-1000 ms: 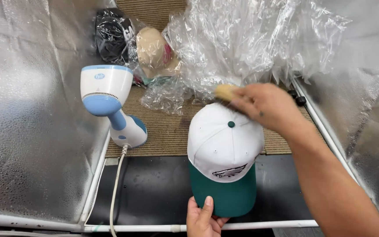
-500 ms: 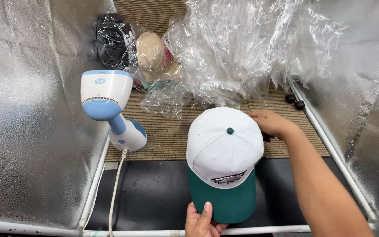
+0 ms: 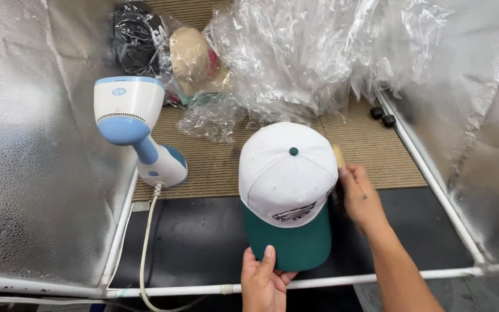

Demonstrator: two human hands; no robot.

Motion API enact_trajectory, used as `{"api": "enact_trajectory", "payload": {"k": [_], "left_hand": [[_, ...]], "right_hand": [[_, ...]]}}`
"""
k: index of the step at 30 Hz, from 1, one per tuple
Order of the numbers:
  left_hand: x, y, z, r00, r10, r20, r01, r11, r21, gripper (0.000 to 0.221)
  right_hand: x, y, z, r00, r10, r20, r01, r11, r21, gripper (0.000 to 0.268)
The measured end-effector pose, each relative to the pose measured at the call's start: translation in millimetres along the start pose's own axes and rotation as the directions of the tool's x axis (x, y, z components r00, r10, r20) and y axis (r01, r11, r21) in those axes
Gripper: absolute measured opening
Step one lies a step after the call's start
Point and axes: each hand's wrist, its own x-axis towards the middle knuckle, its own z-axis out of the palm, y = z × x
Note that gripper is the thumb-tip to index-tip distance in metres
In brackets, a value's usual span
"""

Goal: A person uses a handheld steamer and a brush to clean and reshape a baseball cap at a workstation.

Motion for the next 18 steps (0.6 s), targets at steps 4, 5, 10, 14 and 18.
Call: {"api": "enact_trajectory", "payload": {"k": [4, 5, 10, 14, 18], "left_hand": [[-0.9, 0.7, 0.3, 0.999, 0.025, 0.032, -0.025, 1.0, -0.006, 0.038], [-5.9, 1.4, 1.1, 0.998, 0.032, 0.058, -0.032, 0.999, -0.003, 0.037], [-5.5, -5.3, -3.9, 0.994, 0.074, 0.074, -0.073, 0.997, -0.024, 0.034], [-2.6, -6.1, -7.0, 0.986, 0.109, 0.13, -0.106, 0.994, -0.033, 0.029], [-5.3, -12.9, -9.7, 0.993, 0.077, 0.086, -0.072, 0.996, -0.058, 0.033]], "right_hand": [[-16.7, 8.9, -12.8, 1.0, 0.018, -0.019, -0.015, 0.988, 0.156, 0.049], [-25.7, 9.9, -14.3, 0.97, -0.194, -0.15, 0.221, 0.955, 0.198, 0.048], [-23.8, 15.3, -13.2, 0.98, -0.174, -0.092, 0.178, 0.983, 0.041, 0.062], [-39.8, -4.3, -26.8, 0.899, -0.416, -0.135, 0.402, 0.907, -0.123, 0.05], [-62.9, -55.8, -26.6, 0.331, -0.909, 0.252, 0.927, 0.263, -0.268, 0.037]]}}
